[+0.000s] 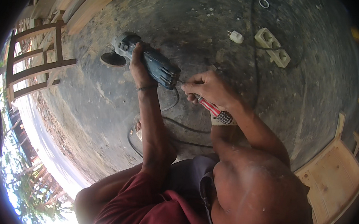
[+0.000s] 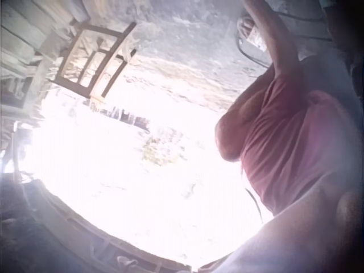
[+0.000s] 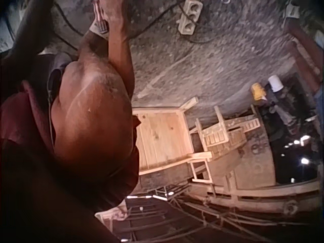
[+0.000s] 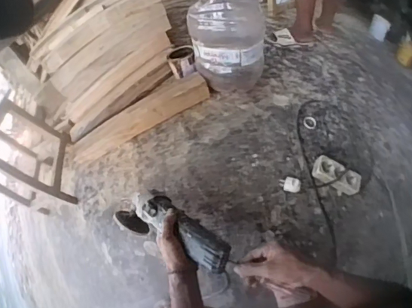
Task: The person disassembles the housing of a hand sander using a screwdriver, removes the casing, and works on the internal wiring and connections by hand.
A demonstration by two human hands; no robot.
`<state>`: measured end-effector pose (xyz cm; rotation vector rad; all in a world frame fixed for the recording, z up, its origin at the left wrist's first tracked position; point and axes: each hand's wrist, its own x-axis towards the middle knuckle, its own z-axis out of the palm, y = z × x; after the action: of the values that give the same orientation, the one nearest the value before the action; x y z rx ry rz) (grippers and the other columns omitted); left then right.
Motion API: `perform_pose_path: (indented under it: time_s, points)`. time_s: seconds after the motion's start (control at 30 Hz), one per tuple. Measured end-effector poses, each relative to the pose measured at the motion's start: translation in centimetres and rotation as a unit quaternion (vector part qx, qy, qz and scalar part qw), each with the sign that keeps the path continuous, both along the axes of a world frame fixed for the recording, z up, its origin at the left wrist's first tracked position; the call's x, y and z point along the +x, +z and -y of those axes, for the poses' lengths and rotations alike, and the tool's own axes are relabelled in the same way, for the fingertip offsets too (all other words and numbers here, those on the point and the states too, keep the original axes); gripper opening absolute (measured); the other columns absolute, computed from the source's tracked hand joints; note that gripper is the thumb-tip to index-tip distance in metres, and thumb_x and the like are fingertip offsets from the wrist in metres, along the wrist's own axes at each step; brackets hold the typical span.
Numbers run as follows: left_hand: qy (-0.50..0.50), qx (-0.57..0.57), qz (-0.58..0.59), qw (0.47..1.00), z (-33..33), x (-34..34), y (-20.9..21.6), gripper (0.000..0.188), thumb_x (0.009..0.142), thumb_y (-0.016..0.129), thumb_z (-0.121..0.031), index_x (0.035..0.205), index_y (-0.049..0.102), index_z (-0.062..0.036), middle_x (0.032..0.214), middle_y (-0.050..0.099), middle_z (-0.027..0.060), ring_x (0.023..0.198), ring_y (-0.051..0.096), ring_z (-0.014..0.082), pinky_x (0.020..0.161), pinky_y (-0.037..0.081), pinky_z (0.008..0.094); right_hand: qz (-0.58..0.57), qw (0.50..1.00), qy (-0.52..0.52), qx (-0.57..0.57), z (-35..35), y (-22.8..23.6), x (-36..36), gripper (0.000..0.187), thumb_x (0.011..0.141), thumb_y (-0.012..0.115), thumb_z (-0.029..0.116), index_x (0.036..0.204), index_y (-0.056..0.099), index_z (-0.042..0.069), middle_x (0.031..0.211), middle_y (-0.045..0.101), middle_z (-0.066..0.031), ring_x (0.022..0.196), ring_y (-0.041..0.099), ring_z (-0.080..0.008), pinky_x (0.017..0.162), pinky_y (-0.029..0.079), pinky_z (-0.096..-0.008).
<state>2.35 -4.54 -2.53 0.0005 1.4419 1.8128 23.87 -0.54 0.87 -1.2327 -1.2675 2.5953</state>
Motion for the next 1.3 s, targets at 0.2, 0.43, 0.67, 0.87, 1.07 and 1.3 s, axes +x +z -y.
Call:
perform_pose_path:
  time_s: [0.2,0.43,0.67,0.87,1.07,1.3]
  points:
    - [0.011,0.021,0.036,0.999,0.0,-0.6,-0.4,0.036,0.095,0.066,-0.034,0.101,0.063,0.0011,0.086,0.068,0.0127,0.075,0.071,0.026,0.067,0.06,0.037,-0.041,0.997,-0.035,-0.046,0.5,0.8,-0.3,0.02,0.098,0.068,0.014,0.095,0.071,-0.006,0.082,0.067,-0.0062,0.071,0.065,-0.0109,0.062,0.055,-0.0263]
    - [0.013,0.037,0.05,0.998,0.1,-0.5,-0.2,0.037,0.094,0.068,-0.034,0.1,0.064,0.0024,0.086,0.067,0.0133,0.074,0.072,0.0278,0.068,0.061,0.0385,-0.048,0.999,-0.02,-0.015,0.3,0.9,-0.4,0.021,0.099,0.067,0.015,0.093,0.071,-0.005,0.081,0.066,-0.0055,0.07,0.064,-0.0101,0.062,0.055,-0.0254]
    - [0.004,0.048,0.063,0.997,0.4,-1.1,-1.0,0.037,0.094,0.068,-0.034,0.1,0.064,0.002,0.086,0.067,0.0125,0.075,0.072,0.0275,0.067,0.061,0.0378,-0.05,0.999,0.0,0.018,0.3,1.1,-0.6,0.022,0.098,0.068,0.016,0.089,0.07,-0.004,0.076,0.066,-0.0051,0.067,0.063,-0.0104,0.061,0.054,-0.0256]
    - [0.016,0.033,0.061,0.997,0.4,-0.9,-0.9,0.035,0.095,0.068,-0.033,0.1,0.064,0.0014,0.088,0.067,0.0116,0.075,0.072,0.0272,0.07,0.062,0.0384,-0.06,0.994,-0.028,-0.084,0.2,1.0,-0.5,0.019,0.097,0.068,0.015,0.093,0.07,-0.003,0.077,0.066,-0.0057,0.068,0.064,-0.012,0.061,0.054,-0.027]
    - [0.002,0.054,0.076,0.996,0.3,-1.0,-1.1,0.036,0.095,0.068,-0.033,0.101,0.064,0.0014,0.088,0.067,0.0122,0.075,0.072,0.0271,0.069,0.062,0.0383,-0.075,0.984,-0.049,-0.152,0.3,0.8,-0.2,0.019,0.097,0.068,0.015,0.1,0.07,-0.003,0.079,0.067,-0.006,0.07,0.065,-0.0133,0.063,0.055,-0.0287]
    - [-0.014,0.039,0.046,0.998,0.5,-0.9,-0.5,0.037,0.095,0.067,-0.032,0.103,0.063,0.0038,0.086,0.067,0.0141,0.073,0.072,0.0273,0.065,0.061,0.0372,-0.06,0.982,-0.064,-0.168,0.6,0.8,-0.5,0.015,0.094,0.072,0.014,0.091,0.068,-0.001,0.079,0.066,-0.0059,0.07,0.066,-0.0144,0.063,0.055,-0.0294]
